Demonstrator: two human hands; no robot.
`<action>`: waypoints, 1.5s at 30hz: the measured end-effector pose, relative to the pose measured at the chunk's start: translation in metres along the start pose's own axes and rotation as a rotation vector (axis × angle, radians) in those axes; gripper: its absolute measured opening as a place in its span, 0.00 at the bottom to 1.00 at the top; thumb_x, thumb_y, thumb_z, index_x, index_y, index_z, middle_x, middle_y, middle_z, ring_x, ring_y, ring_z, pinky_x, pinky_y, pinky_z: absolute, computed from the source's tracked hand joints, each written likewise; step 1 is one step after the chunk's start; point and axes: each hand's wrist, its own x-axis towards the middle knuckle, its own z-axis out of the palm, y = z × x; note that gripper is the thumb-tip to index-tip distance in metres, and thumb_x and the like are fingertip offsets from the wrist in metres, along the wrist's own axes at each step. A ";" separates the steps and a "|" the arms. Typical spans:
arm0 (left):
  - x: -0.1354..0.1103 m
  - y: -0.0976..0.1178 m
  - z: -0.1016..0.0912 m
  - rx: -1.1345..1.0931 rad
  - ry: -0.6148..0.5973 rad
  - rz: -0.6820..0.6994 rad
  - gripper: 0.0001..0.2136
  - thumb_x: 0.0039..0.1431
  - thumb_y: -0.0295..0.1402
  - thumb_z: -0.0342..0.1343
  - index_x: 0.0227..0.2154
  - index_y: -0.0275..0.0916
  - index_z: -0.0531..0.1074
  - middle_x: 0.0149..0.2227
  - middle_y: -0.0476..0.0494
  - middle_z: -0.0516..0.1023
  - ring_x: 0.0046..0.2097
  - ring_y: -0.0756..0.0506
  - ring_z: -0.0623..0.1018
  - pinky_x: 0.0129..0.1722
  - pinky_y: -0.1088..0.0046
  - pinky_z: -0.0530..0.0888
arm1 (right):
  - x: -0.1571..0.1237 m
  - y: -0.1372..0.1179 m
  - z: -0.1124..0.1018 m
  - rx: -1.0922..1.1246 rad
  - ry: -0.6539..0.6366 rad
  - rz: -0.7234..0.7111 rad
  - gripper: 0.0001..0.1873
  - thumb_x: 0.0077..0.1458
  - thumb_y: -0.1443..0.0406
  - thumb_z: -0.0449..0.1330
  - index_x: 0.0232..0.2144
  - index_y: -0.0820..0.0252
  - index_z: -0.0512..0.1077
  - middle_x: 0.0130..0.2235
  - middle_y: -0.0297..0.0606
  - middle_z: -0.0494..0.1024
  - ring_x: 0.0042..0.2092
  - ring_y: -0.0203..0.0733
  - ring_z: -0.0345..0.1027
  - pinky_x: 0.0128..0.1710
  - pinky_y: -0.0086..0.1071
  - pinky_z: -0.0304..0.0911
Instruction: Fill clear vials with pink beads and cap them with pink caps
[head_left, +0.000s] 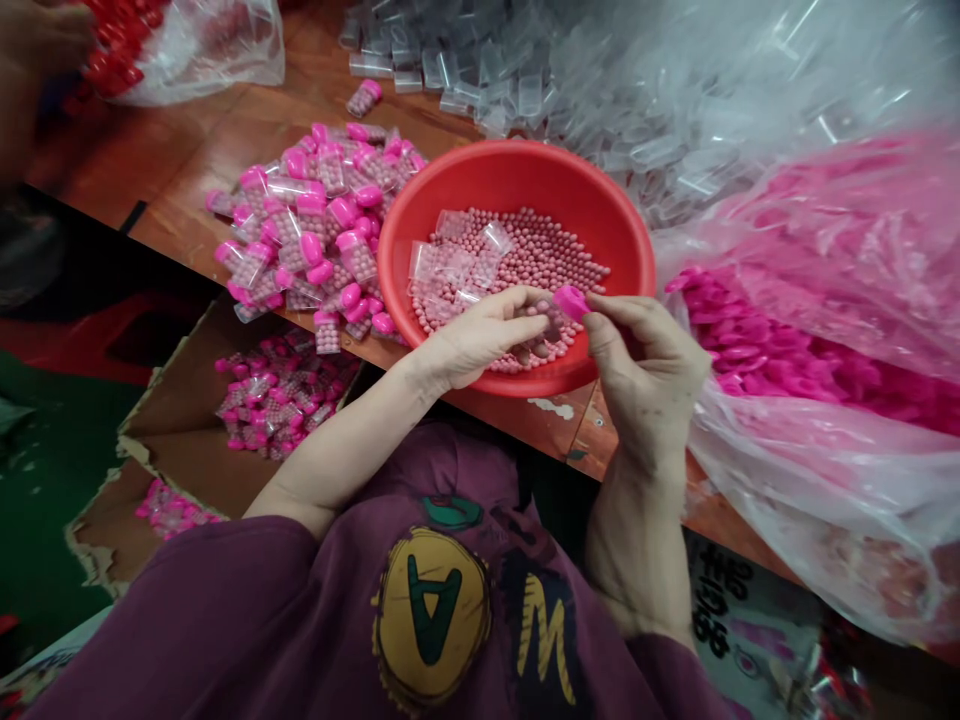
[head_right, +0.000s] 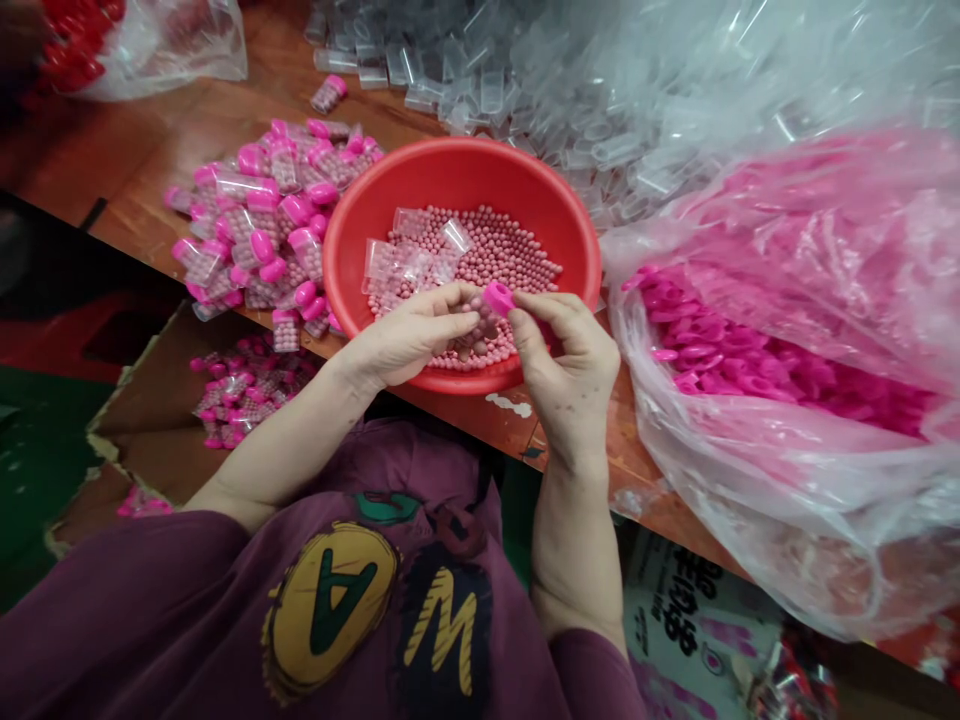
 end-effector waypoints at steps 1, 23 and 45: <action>0.001 -0.001 -0.001 0.007 -0.010 0.015 0.01 0.74 0.26 0.60 0.44 0.37 0.74 0.38 0.48 0.80 0.36 0.53 0.77 0.39 0.76 0.74 | 0.000 -0.001 0.002 0.009 -0.021 0.017 0.07 0.68 0.63 0.69 0.45 0.51 0.87 0.45 0.38 0.89 0.46 0.46 0.85 0.51 0.45 0.82; -0.003 0.000 0.008 0.020 0.165 0.048 0.02 0.74 0.27 0.62 0.42 0.37 0.76 0.28 0.55 0.72 0.25 0.55 0.68 0.27 0.77 0.66 | -0.002 0.003 0.007 0.020 -0.167 -0.112 0.08 0.72 0.62 0.65 0.48 0.50 0.85 0.46 0.40 0.87 0.47 0.47 0.83 0.50 0.45 0.82; 0.012 -0.012 0.006 0.149 0.156 0.123 0.03 0.69 0.27 0.66 0.38 0.36 0.79 0.29 0.53 0.78 0.29 0.54 0.74 0.34 0.76 0.71 | -0.018 0.000 0.027 -0.595 -0.219 -0.150 0.39 0.64 0.51 0.69 0.68 0.64 0.67 0.57 0.61 0.80 0.58 0.69 0.77 0.54 0.60 0.74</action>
